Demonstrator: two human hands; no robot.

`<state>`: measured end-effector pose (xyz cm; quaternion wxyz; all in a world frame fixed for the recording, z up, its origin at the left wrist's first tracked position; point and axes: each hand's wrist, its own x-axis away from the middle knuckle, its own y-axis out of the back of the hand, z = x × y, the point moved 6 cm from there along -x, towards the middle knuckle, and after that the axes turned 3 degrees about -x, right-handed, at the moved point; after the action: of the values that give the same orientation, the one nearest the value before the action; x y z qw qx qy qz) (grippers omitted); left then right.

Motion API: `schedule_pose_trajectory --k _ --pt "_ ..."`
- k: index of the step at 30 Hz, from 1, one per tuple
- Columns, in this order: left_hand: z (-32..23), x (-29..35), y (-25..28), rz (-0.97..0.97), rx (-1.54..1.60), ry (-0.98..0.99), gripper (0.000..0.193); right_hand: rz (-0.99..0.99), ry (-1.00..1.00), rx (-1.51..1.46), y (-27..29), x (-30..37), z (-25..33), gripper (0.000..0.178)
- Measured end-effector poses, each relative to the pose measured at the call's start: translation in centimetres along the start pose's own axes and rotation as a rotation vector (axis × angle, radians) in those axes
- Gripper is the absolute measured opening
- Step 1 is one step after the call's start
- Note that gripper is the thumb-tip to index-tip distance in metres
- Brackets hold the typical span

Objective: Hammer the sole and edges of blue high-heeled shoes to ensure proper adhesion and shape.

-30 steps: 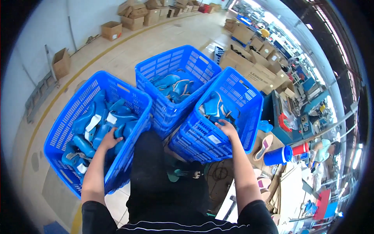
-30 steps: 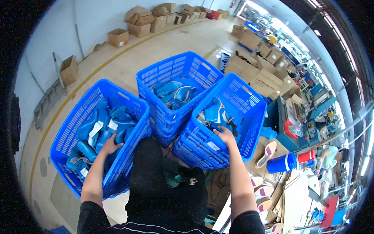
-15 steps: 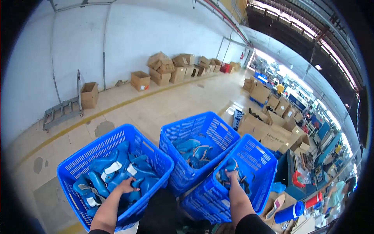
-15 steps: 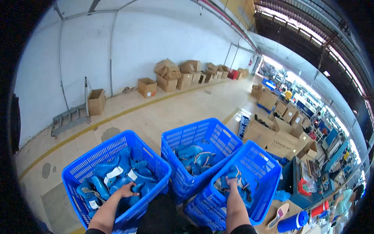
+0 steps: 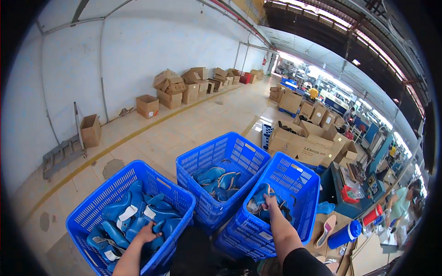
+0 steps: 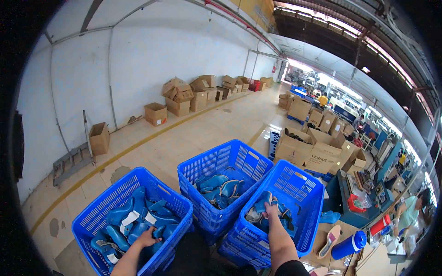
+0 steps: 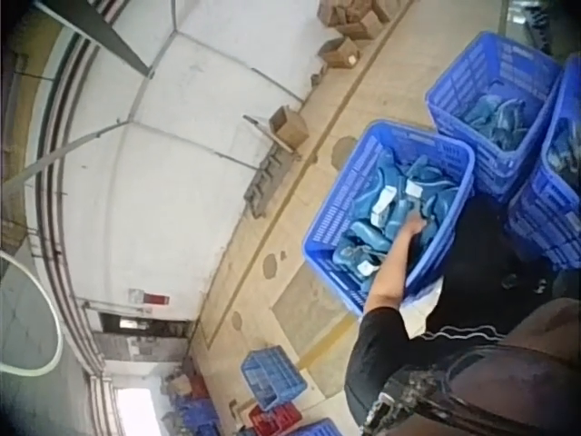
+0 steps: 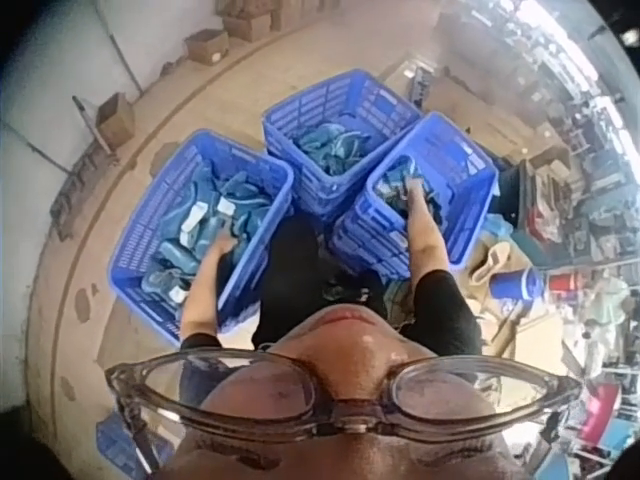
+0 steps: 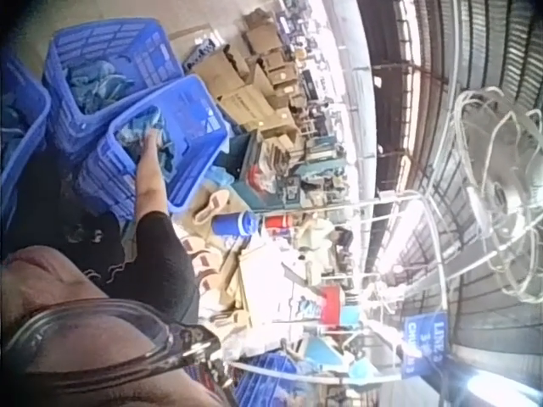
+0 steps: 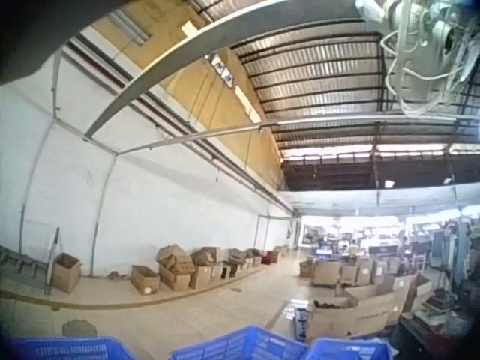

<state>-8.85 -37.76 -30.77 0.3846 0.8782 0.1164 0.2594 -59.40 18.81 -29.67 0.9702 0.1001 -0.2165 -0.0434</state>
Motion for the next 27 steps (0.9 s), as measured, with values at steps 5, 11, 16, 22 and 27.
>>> schedule_pose_trajectory --k 5,11,16,22,27 --pt "0.7 2.3 0.9 -0.041 0.038 -0.096 0.084 -0.090 0.222 -0.121 3.0 9.1 5.5 0.042" --pt "-12.5 7.7 10.2 -0.737 0.244 -0.348 0.064 -0.294 1.071 0.220 11.0 42.8 12.8 0.038" --pt "-31.1 16.2 7.4 -0.337 0.522 -0.816 0.085 -0.028 1.047 0.240 13.6 52.4 9.6 0.044" --pt "-35.6 18.2 -10.8 0.309 1.588 -0.453 0.082 0.371 0.993 0.378 10.2 56.3 1.5 0.053" --pt "-35.7 22.5 -9.2 0.097 1.520 -0.577 0.079 0.338 1.080 0.253 10.0 58.4 -1.9 0.055"
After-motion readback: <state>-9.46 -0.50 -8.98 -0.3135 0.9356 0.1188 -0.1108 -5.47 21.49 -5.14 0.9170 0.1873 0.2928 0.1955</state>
